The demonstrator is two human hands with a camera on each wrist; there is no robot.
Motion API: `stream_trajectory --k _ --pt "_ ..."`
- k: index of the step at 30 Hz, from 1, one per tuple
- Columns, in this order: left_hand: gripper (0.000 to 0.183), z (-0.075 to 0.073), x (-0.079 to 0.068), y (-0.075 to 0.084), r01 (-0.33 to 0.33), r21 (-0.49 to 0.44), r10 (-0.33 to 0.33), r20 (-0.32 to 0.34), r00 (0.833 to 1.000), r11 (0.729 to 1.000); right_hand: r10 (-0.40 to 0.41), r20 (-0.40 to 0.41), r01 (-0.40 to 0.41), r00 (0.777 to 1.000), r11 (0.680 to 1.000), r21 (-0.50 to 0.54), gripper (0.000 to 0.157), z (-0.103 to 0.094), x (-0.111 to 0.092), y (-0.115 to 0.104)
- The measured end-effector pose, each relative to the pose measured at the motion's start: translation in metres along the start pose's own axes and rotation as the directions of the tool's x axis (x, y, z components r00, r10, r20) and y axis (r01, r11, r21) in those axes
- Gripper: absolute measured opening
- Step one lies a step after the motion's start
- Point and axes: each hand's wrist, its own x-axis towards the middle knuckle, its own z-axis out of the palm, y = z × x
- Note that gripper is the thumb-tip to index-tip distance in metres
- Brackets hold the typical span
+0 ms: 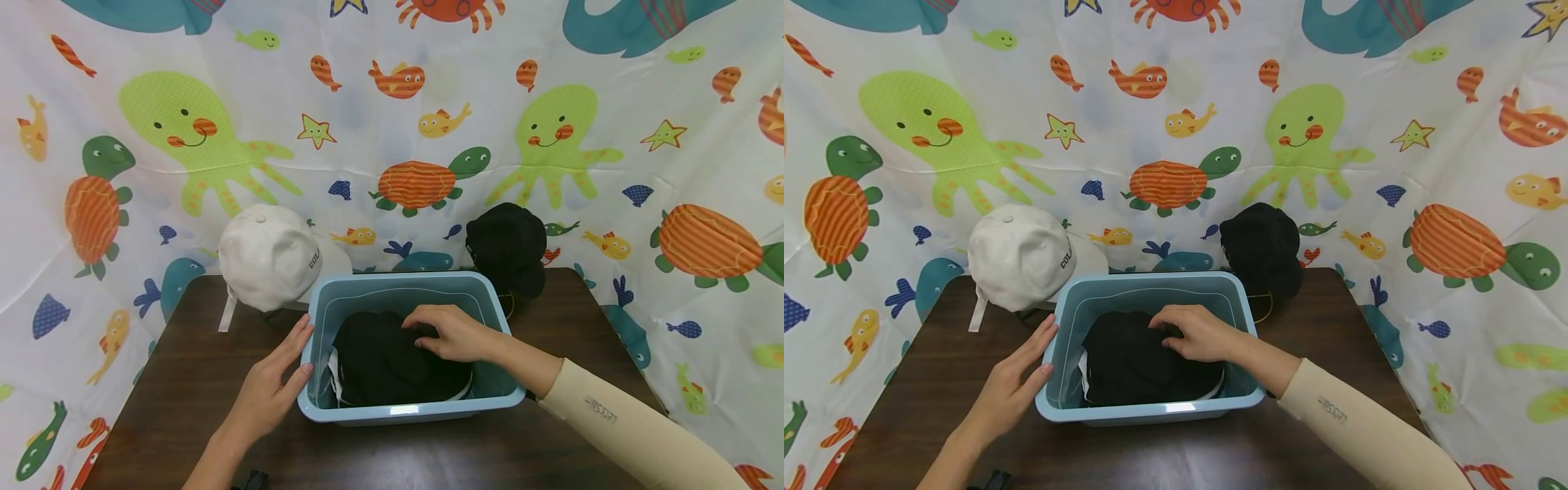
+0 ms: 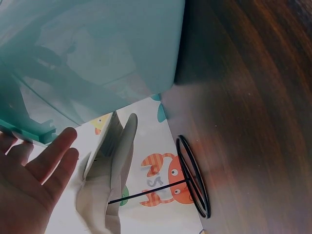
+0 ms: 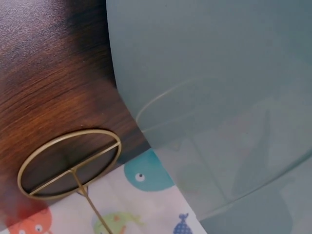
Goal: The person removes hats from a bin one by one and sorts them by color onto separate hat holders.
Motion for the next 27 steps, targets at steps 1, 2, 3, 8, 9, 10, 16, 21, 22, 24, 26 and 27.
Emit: stream_trajectory --k 1,2,3,8,9,10,16,21,22,24,26,27 --pt "0.065 -0.0001 0.0 0.0 0.001 -0.001 -0.001 0.0 1.0 1.0 0.001 0.004 -0.001 1.0 1.0 0.0 0.031 0.0003 0.0003 0.0" --pt "0.065 -0.0001 0.0 0.0001 0.001 -0.002 -0.001 0.0 1.0 1.0 0.002 0.007 -0.002 1.0 1.0 -0.001 0.03 0.0005 0.0006 0.0" --pt "0.065 -0.0001 -0.0001 0.0 0.002 -0.002 -0.002 -0.001 1.0 1.0 0.003 0.011 -0.003 1.0 1.0 -0.001 0.03 0.0006 0.0008 -0.0001" --pt "0.065 0.0001 -0.0004 -0.0002 0.007 -0.006 -0.007 0.002 1.0 1.0 0.001 0.021 -0.001 1.0 1.0 0.001 0.027 0.0004 0.0011 -0.0006" --pt "0.065 0.0001 -0.0005 -0.0003 0.008 -0.007 -0.008 0.003 1.0 1.0 0.0 0.019 0.0 1.0 1.0 0.003 0.026 0.0002 0.001 -0.0008" --pt "0.065 0.0001 -0.0005 -0.0002 0.008 -0.006 -0.008 0.004 1.0 1.0 -0.003 0.016 0.003 1.0 1.0 0.003 0.025 0.0001 0.0009 -0.0008" --pt "0.065 -0.0002 -0.0007 -0.0006 0.012 -0.003 -0.012 0.008 1.0 1.0 -0.031 -0.021 0.031 0.999 0.999 0.01 0.025 0.0002 -0.0007 -0.0003" --pt "0.065 0.0001 -0.0006 -0.0018 0.005 -0.007 -0.005 0.007 1.0 1.0 -0.051 -0.06 0.052 0.997 0.999 0.004 0.025 -0.0002 -0.0023 0.0005" --pt "0.065 0.0001 -0.0005 -0.0018 0.003 -0.009 -0.003 0.007 1.0 1.0 -0.058 -0.067 0.058 0.996 0.998 0.001 0.026 -0.0007 -0.0026 0.0006" --pt "0.065 0.0 -0.0005 -0.0019 -0.002 -0.009 0.002 0.005 1.0 1.0 -0.072 -0.081 0.072 0.994 0.997 0.0 0.026 -0.0017 -0.0032 0.0009" --pt "0.065 -0.0001 -0.0005 -0.0022 -0.003 -0.011 0.003 0.004 1.0 1.0 -0.087 -0.094 0.087 0.992 0.996 -0.001 0.027 -0.0024 -0.0038 0.0013" --pt "0.065 -0.0001 -0.0005 -0.0023 -0.004 -0.012 0.004 0.003 1.0 1.0 -0.092 -0.101 0.093 0.991 0.996 0.0 0.027 -0.0028 -0.0042 0.0015"
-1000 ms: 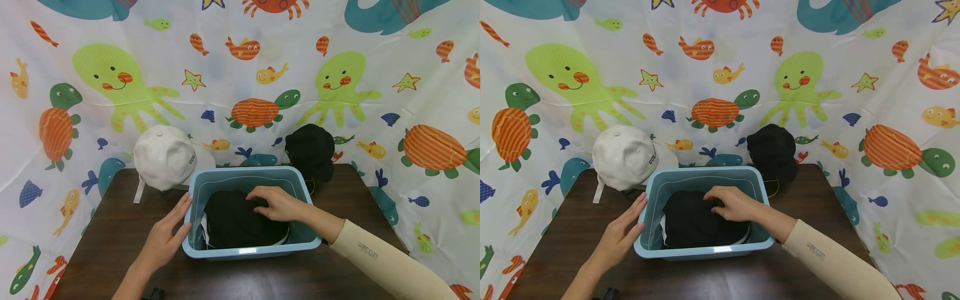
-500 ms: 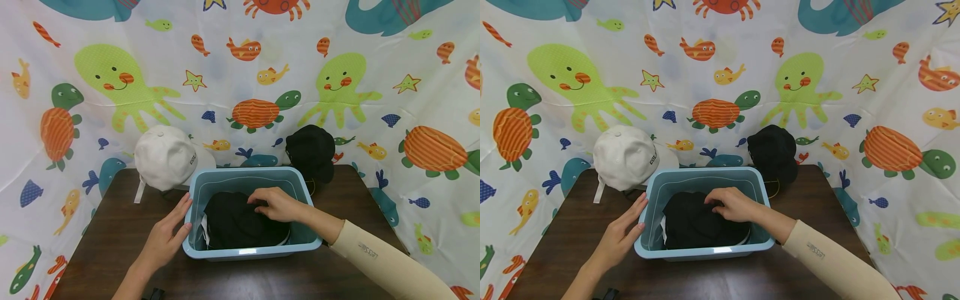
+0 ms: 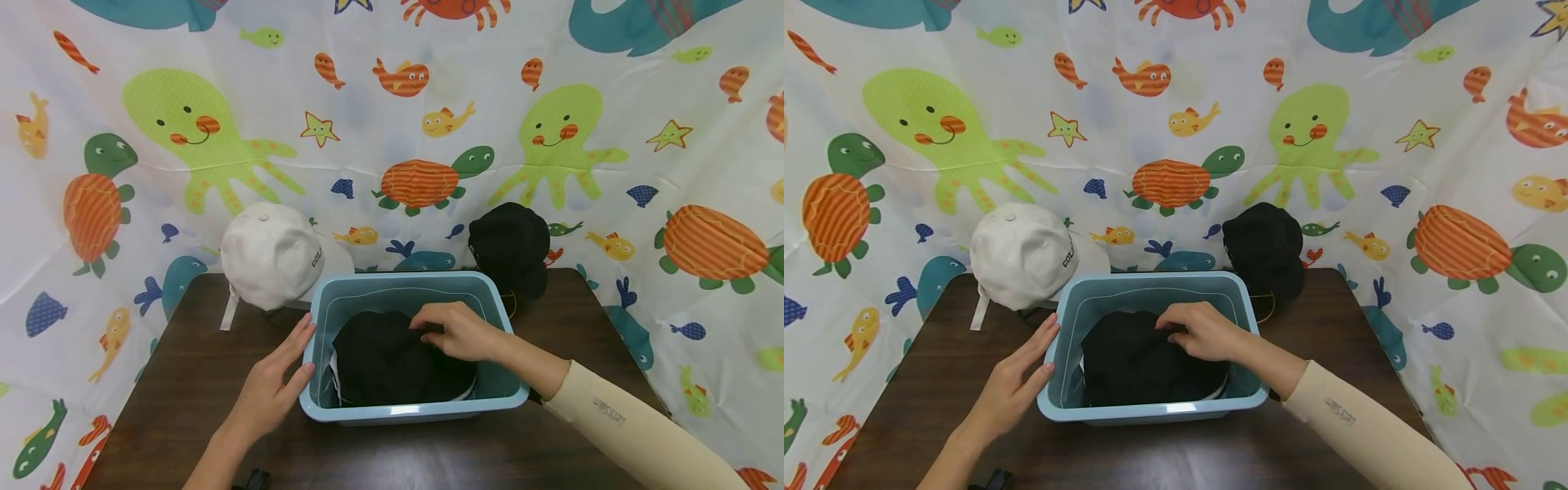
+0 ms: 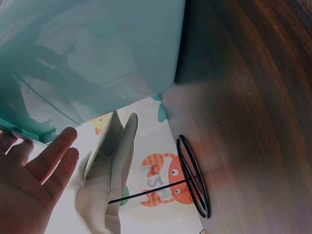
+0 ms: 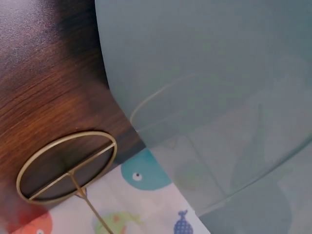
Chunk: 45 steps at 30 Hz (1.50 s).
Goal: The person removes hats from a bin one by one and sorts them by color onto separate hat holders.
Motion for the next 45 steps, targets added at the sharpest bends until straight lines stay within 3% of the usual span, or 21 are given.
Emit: stream_trajectory --k 22,45 --pt "0.064 0.001 0.002 0.001 0.005 0.002 -0.005 0.002 1.0 1.0 -0.032 -0.086 0.035 0.996 0.999 0.042 0.031 -0.023 -0.001 -0.01" --pt "0.063 0.0 0.0 0.001 0.025 -0.003 -0.025 0.01 1.0 1.0 -0.1 -0.184 0.104 0.978 0.994 0.012 0.034 -0.053 -0.001 -0.023"
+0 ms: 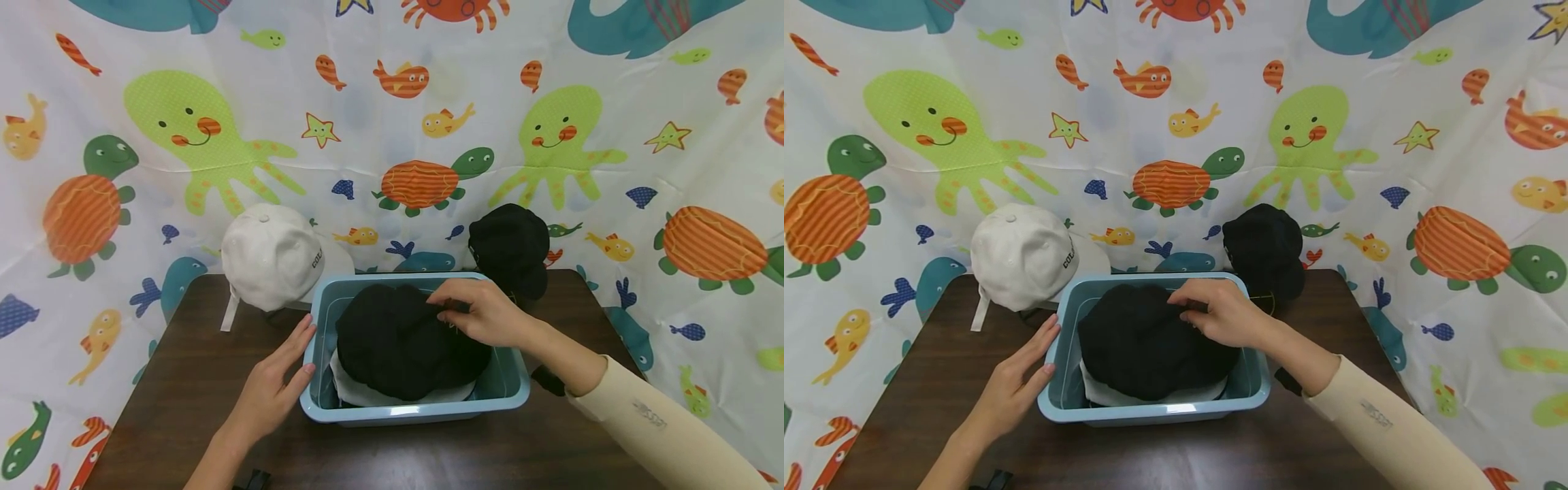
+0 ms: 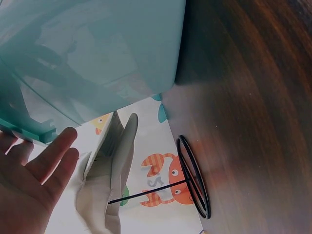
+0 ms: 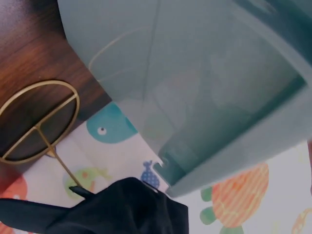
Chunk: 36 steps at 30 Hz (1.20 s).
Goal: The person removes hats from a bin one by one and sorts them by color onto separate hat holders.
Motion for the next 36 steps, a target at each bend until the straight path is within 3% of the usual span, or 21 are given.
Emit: stream_trajectory --k 16,36 --pt "0.064 -0.001 -0.001 0.0 -0.022 0.002 0.022 -0.013 1.0 1.0 -0.039 -0.041 0.038 0.998 0.999 -0.011 0.037 -0.024 0.01 -0.008" --pt "0.064 -0.001 -0.001 -0.002 -0.022 0.005 0.022 -0.002 1.0 1.0 -0.023 -0.103 0.022 0.994 1.0 -0.016 0.045 -0.062 0.022 -0.02"
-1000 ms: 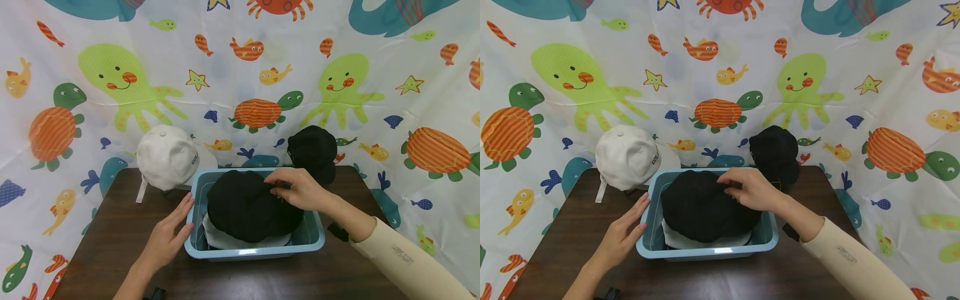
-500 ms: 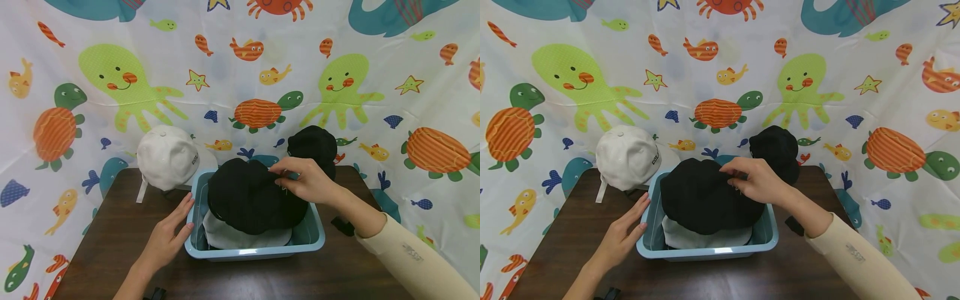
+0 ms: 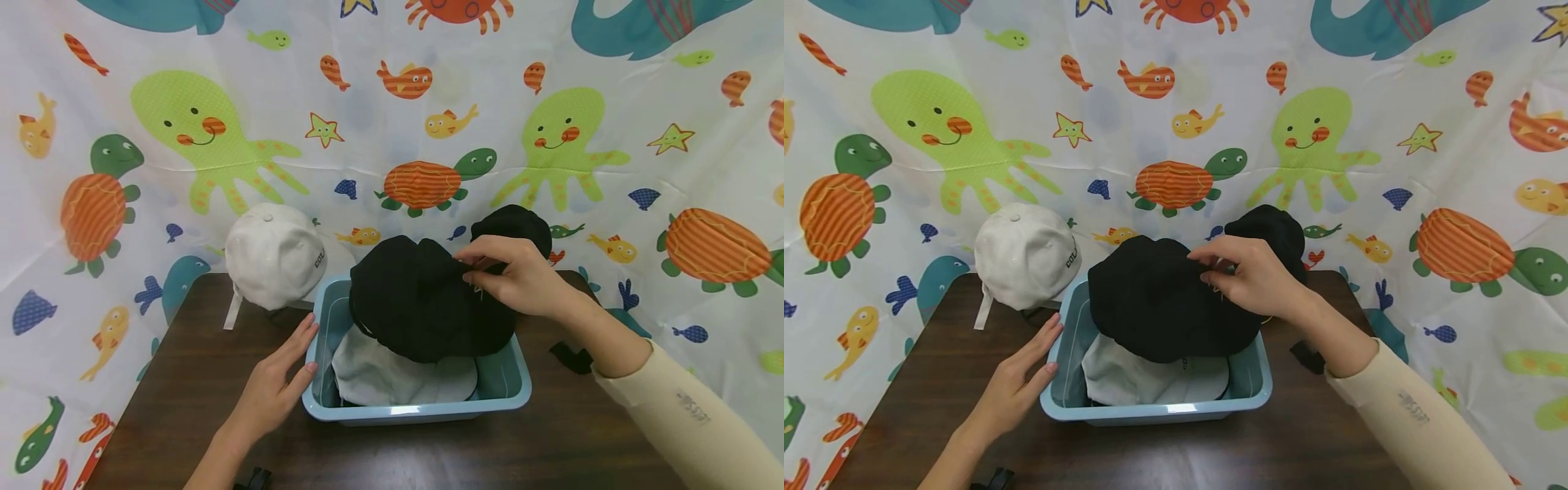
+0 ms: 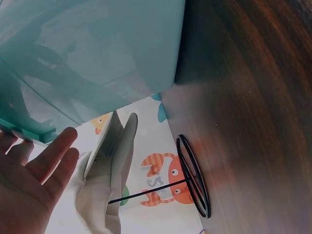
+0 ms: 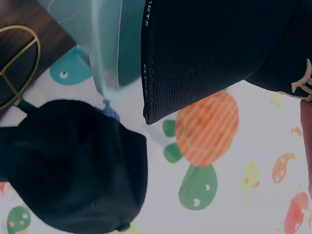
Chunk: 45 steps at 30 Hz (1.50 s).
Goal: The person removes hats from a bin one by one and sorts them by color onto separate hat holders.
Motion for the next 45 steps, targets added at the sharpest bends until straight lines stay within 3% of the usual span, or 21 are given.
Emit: stream_trajectory --k 15,24,35,45 --pt "0.064 0.001 -0.001 -0.002 0.019 0.013 -0.019 0.001 1.0 1.0 0.02 -0.085 -0.03 0.996 0.993 -0.118 0.042 -0.035 0.002 0.004" --pt "0.063 0.0 0.001 -0.003 -0.005 0.007 0.005 -0.009 1.0 1.0 0.133 -0.154 -0.162 0.979 0.967 -0.195 0.04 -0.055 0.001 -0.002" --pt "0.063 0.0 0.003 -0.005 -0.01 0.0 0.01 -0.009 1.0 1.0 0.149 -0.215 -0.201 0.965 0.948 -0.245 0.04 -0.078 0.002 0.001" --pt "0.064 -0.001 0.004 -0.005 -0.015 -0.014 0.015 -0.011 1.0 1.0 0.235 -0.274 -0.315 0.933 0.9 -0.302 0.034 -0.098 -0.003 0.012"
